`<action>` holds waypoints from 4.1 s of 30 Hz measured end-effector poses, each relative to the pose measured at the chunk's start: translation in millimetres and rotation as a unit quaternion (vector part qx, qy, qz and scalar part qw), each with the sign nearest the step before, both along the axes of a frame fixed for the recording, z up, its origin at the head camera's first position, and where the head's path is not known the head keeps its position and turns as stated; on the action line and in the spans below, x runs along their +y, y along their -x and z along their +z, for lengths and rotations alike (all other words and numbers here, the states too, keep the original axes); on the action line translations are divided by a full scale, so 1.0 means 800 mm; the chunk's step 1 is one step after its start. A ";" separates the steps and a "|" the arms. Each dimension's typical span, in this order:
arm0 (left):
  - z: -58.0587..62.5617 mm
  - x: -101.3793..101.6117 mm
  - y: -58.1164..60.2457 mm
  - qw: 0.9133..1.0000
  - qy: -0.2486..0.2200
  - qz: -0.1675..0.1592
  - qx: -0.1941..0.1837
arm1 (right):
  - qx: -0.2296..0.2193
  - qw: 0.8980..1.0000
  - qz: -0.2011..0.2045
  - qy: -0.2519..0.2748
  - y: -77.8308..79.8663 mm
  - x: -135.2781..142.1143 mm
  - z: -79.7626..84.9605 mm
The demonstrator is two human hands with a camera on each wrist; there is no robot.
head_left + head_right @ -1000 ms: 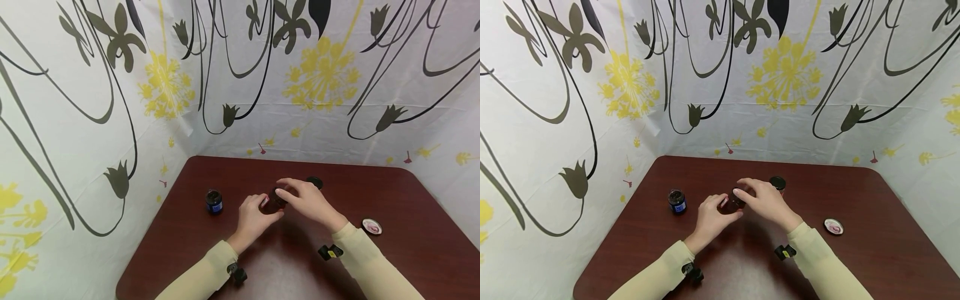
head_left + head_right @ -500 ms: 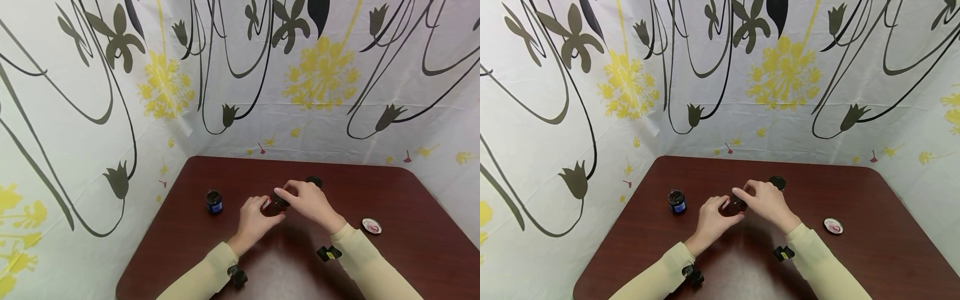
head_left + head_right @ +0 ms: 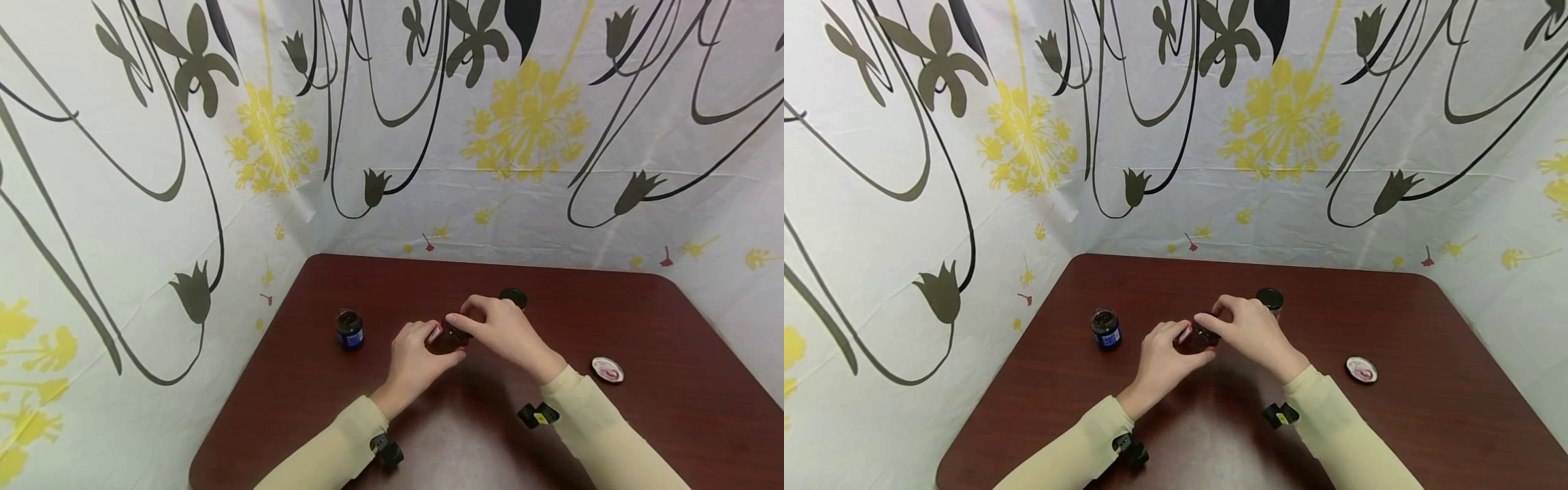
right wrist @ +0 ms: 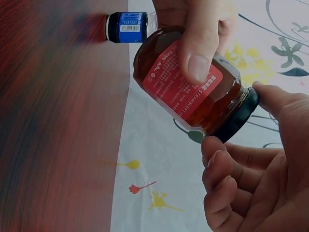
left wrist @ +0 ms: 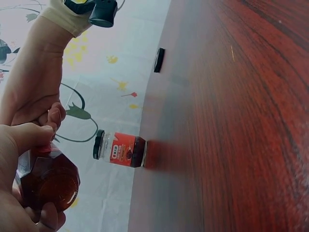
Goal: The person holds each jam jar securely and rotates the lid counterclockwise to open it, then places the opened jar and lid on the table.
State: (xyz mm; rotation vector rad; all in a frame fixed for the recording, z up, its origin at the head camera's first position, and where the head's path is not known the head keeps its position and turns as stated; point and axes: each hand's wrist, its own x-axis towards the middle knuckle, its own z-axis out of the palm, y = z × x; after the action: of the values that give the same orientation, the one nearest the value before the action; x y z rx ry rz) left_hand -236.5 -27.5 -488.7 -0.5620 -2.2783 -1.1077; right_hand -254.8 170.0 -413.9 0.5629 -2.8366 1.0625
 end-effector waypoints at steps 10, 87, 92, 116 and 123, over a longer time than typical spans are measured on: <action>0.000 -0.002 -0.002 1.000 0.004 0.005 -0.011 | -0.002 1.000 0.020 -0.004 0.000 0.000 0.000; -0.002 -0.006 -0.019 0.998 0.019 0.013 -0.054 | -0.014 1.000 -0.016 -0.022 -0.010 -0.007 -0.005; -0.002 -0.007 -0.021 0.998 0.020 0.014 -0.066 | -0.021 0.999 -0.015 -0.021 -0.010 -0.007 -0.007; -0.002 -0.008 -0.025 0.996 0.035 0.019 -0.082 | -0.055 0.998 0.016 -0.011 -0.010 -0.002 -0.005; -0.001 -0.008 -0.024 0.995 0.045 0.019 -0.092 | -0.094 0.995 0.028 0.023 -0.011 -0.002 -0.003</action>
State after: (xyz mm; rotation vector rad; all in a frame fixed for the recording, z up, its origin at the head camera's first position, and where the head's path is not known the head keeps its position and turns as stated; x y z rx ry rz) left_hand -217.3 -33.9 -489.4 -0.4664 -2.4965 -1.0813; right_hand -245.6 168.8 -416.4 0.5705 -2.9618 1.2515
